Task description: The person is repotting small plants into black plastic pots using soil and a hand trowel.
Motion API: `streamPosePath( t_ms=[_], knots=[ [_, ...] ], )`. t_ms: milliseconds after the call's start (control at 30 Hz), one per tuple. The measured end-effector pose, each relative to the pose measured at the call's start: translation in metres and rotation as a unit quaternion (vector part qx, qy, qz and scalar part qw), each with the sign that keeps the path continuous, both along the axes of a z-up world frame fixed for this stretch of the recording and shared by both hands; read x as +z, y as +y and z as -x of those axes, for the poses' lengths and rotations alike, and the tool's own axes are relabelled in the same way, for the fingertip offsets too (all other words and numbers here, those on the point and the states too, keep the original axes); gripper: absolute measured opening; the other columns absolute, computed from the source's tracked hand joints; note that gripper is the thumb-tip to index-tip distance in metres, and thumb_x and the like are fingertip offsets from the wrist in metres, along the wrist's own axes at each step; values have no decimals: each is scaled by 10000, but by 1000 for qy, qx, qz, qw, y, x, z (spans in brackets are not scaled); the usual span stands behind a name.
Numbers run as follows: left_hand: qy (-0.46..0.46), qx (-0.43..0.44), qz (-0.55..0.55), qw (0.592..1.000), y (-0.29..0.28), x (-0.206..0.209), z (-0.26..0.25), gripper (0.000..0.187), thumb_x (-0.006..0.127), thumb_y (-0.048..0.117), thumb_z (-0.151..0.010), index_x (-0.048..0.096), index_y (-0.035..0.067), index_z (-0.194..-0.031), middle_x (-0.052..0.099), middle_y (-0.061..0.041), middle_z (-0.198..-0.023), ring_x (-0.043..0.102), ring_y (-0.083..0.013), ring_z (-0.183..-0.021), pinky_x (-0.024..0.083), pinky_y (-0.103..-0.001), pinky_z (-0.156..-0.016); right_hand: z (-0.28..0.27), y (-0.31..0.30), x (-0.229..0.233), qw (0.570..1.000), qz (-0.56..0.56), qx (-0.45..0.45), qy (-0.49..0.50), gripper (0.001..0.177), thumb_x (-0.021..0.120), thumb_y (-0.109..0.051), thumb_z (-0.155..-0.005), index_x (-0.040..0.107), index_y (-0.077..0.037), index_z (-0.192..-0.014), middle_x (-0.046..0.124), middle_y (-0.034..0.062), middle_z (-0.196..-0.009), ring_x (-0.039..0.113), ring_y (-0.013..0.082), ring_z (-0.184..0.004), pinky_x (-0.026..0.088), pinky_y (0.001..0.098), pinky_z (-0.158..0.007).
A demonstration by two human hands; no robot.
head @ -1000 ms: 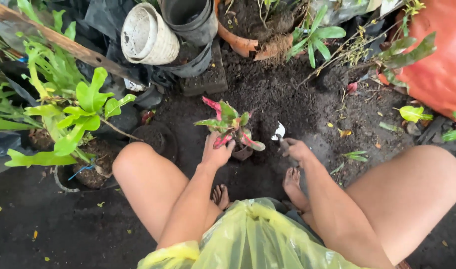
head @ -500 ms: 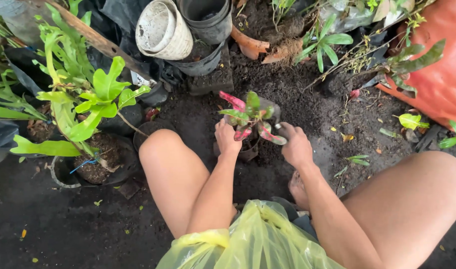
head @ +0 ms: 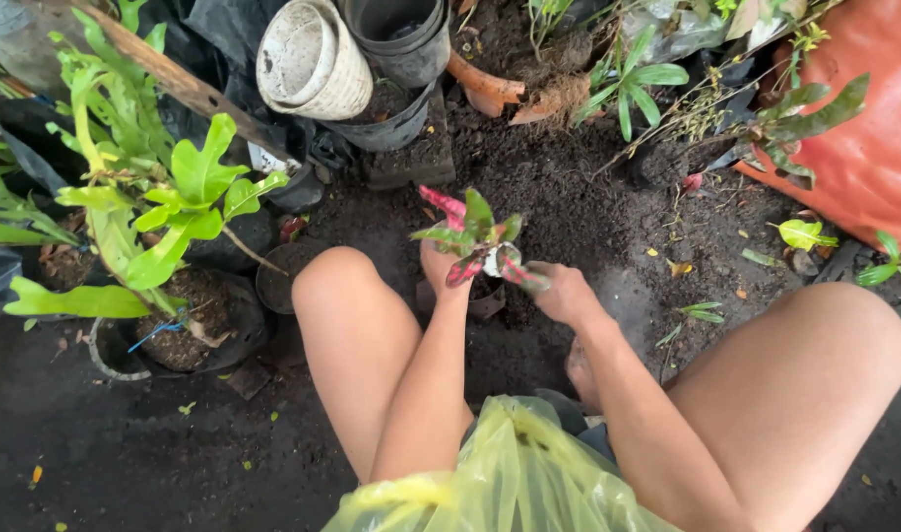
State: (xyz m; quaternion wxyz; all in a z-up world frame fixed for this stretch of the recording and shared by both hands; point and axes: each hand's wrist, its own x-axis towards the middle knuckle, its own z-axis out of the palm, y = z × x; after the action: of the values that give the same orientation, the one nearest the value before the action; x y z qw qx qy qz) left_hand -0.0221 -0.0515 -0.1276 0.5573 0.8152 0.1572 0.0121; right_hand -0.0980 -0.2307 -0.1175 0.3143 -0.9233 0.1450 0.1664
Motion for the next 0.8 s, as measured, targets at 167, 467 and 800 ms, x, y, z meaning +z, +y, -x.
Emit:
streamPosePath(
  t_ms=[167, 467, 800],
  knots=[
    [149, 216, 82, 961, 7, -101, 17, 330, 528, 236, -953, 643, -42, -1091, 695, -293, -1131, 642, -416, -1193, 486, -505, -1054, -9, 15, 53, 996, 71, 55, -2, 563, 671, -170, -833, 679, -231, -1392, 733, 185, -1131, 715, 474, -1039, 576, 607, -914],
    [64, -28, -74, 995, 3, -11, 12, 369, 712, 225, -884, 707, -71, -1105, 718, -309, -1046, 626, -503, -1151, 530, -597, -971, -21, -58, -97, 970, -26, -235, 62, 519, 638, -230, -941, 471, -59, -1402, 647, 293, -1278, 620, 475, -1238, 506, 618, -1033],
    [-122, -106, -222, 962, 8, -66, 0, 456, 887, 317, -758, 752, 76, -1121, 741, -156, -1081, 660, -370, -1163, 538, -488, -996, 35, 0, -275, 925, -169, -234, 248, 331, 647, -188, -883, 704, 0, -1149, 702, 192, -954, 743, 376, -871, 571, 511, -656]
  ],
)
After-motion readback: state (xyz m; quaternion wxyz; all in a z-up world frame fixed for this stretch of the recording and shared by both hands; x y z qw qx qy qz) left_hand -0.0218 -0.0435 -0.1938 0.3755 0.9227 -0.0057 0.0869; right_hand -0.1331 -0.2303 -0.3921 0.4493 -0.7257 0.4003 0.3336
